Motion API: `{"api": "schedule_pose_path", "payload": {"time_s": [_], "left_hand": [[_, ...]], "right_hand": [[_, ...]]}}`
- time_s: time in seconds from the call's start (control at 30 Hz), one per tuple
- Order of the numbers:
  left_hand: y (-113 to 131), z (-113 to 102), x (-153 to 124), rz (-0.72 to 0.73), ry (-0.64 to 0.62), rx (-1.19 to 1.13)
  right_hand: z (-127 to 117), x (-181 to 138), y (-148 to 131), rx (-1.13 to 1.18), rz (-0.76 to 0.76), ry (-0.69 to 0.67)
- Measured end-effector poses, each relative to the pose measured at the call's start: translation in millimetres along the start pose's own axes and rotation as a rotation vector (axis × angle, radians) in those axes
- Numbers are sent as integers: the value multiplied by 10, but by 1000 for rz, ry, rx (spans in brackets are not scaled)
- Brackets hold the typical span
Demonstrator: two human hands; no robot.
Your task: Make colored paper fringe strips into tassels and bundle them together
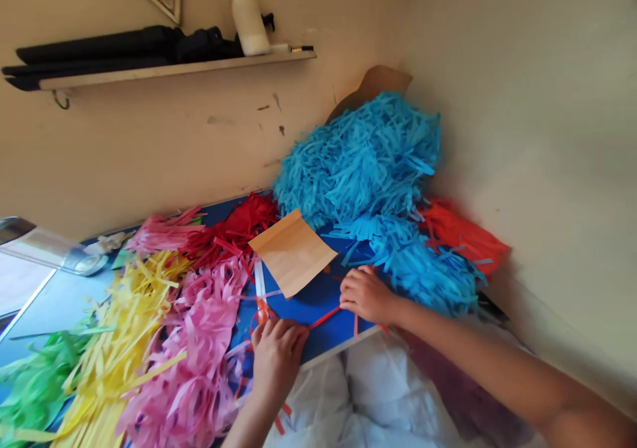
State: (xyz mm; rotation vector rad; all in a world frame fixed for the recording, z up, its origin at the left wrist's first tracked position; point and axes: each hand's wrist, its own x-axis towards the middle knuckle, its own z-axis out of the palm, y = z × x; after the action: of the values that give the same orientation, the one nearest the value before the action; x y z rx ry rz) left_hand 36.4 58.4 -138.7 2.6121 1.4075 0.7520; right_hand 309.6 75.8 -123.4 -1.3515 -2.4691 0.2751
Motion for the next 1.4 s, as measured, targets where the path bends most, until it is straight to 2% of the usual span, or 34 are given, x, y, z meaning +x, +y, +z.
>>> {"api": "schedule_pose_path", "payload": {"time_s": [0.13,0.3,0.37,0.53,0.7,0.83,1.0,1.13,1.2,1.23,1.33,1.4], "left_hand": [[9,-41,41,-115,-140,67],[158,-142,192,-87,-195,174],[167,-163,220,-31,-190,183],[106,-97,164,303,-94,225],[174,-8,206,254,-70,194],[249,61,303,258,58,180],[284,129,275,248,188,144],[400,-57,175,279,427,38],[512,-238,126,293,539,-13],[573,-333,107,297,543,-23],[712,-548,61,303,471,-49],[751,-603,21,308,456,-65]], "right_hand": [[-36,109,-48,27,133,-58],[-85,196,-115,-5,185,-75],[-115,186,-125,-22,107,-75],[-94,93,-132,-161,-274,4],[35,122,-144,-365,-376,119],[117,209,-117,-351,-369,117],[111,149,-272,-142,-150,147],[-118,-92,-596,127,-16,201],[-271,-204,-739,438,58,197],[-332,-240,-794,643,116,147],[-378,-270,-897,1276,354,-108],[-302,-266,-945,1526,496,-191]]}}
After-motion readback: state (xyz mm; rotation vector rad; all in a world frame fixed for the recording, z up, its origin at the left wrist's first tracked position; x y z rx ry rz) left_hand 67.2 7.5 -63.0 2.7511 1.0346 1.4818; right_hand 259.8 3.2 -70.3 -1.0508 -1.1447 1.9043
